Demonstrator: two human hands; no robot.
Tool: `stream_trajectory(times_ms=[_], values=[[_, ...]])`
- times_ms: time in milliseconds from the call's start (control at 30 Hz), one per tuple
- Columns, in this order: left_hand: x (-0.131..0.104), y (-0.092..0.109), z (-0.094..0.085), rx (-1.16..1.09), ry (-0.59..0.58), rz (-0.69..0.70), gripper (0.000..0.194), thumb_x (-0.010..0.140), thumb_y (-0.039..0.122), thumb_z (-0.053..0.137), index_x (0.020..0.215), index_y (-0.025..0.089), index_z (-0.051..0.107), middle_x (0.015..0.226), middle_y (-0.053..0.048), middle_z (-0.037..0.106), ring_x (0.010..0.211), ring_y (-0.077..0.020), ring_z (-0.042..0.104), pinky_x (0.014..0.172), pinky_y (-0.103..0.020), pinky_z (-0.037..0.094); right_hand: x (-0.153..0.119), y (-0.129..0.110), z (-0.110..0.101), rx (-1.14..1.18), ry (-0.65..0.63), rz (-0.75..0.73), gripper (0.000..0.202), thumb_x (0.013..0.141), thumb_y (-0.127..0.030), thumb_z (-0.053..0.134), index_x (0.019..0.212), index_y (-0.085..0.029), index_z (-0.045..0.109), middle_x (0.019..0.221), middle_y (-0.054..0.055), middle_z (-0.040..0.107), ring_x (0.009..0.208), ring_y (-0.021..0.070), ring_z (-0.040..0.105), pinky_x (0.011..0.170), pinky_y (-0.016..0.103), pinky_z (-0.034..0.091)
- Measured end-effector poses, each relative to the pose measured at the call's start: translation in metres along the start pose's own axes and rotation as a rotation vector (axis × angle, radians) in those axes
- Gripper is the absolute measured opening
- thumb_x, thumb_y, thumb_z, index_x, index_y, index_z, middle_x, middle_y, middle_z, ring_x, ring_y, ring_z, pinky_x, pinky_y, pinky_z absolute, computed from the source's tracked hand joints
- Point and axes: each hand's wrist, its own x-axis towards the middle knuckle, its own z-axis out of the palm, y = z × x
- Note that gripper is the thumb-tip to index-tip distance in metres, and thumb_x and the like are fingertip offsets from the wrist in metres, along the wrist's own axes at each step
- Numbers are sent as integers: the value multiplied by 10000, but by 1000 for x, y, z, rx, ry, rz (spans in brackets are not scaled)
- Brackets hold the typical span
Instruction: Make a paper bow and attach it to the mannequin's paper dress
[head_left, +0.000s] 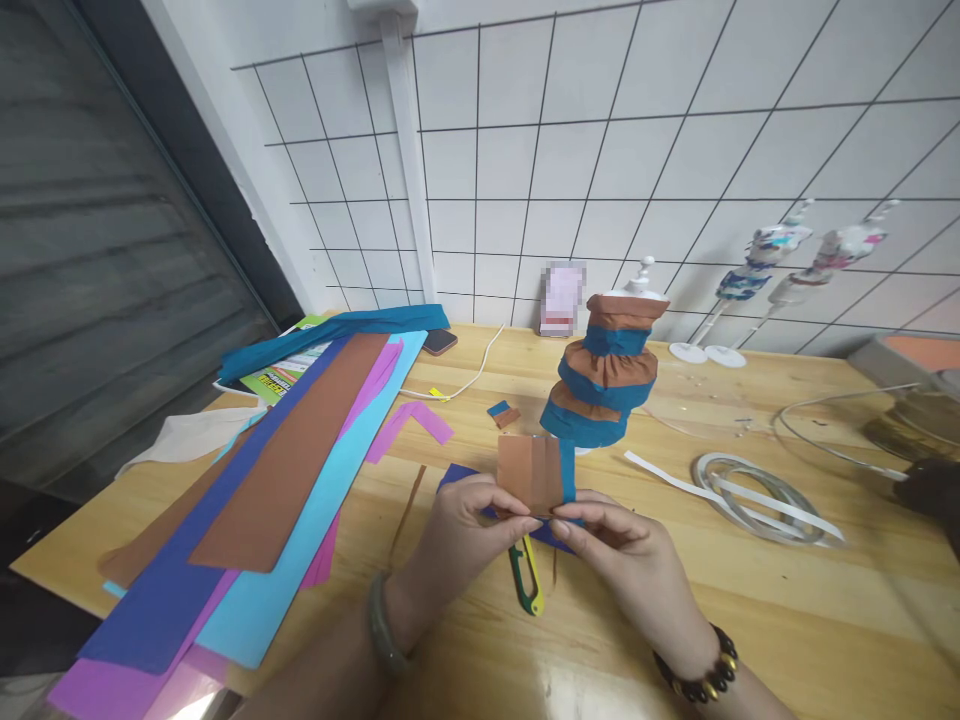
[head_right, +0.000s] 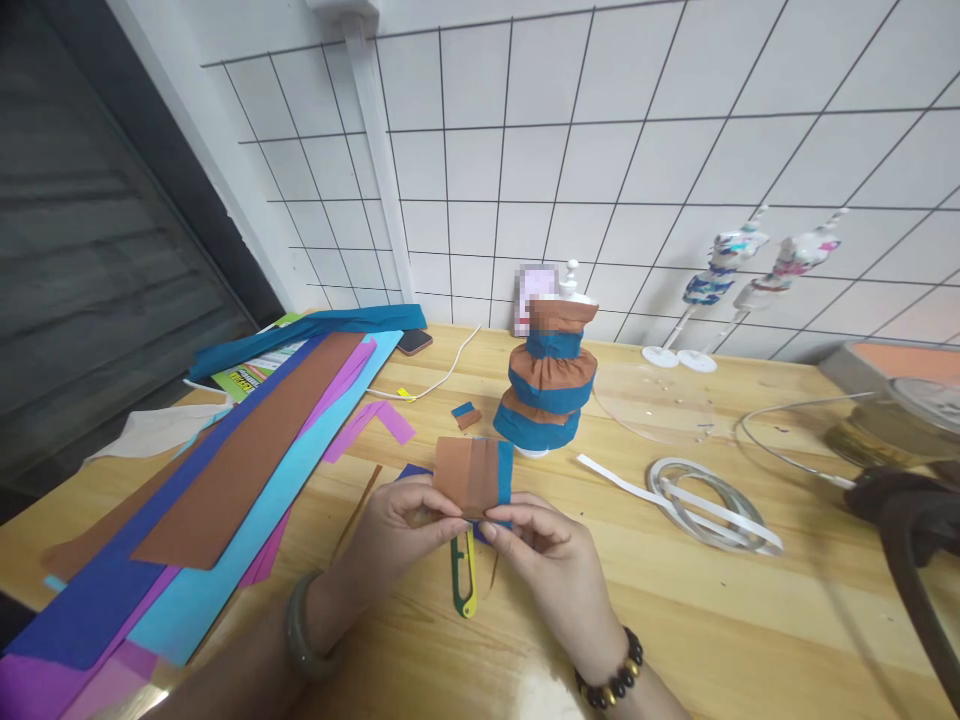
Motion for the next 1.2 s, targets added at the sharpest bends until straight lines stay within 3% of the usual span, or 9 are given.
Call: stream_trajectory(times_ms=[333, 567, 833, 1200], values=[[0, -4, 3, -25, 19, -81, 108, 648, 247, 708, 630, 157, 652, 617, -22, 650, 589, -129, 591, 549, -213, 458, -2, 3, 2, 74, 29, 83, 164, 597, -336, 757, 669, -194, 718, 745, 51, 676, 651, 172, 645, 606, 279, 573], [1, -5, 5, -150, 8, -169, 135, 654, 231, 686, 678, 156, 576, 630, 3, 621, 590, -114, 585, 539, -196, 451, -2, 1, 3, 119, 46, 170, 239, 567, -353, 775, 683, -177, 663, 602, 19, 661, 546, 141, 623, 560, 253, 556], [-2, 1, 5, -187, -82, -124, 312, 676, 174, 655, 946, 183, 496, 800, -6, 657, 752, -142, 628, 661, -224, 484, -1, -5, 6, 117, 56, 105, 299, 586, -398, 761, 700, -200, 568, 520, -41, 517, 482, 105, 508, 476, 222, 487], [-2, -7, 9, -157, -75, -154, 294, 691, 155, 627, 965, 189, 528, 865, -26, 652, 792, -164, 630, 682, -248, 498, -3, 0, 7, 135, 20, 68, 239, 624, -331, 749, 709, -207, 563, 597, -30, 554, 533, 109, 512, 514, 217, 449]])
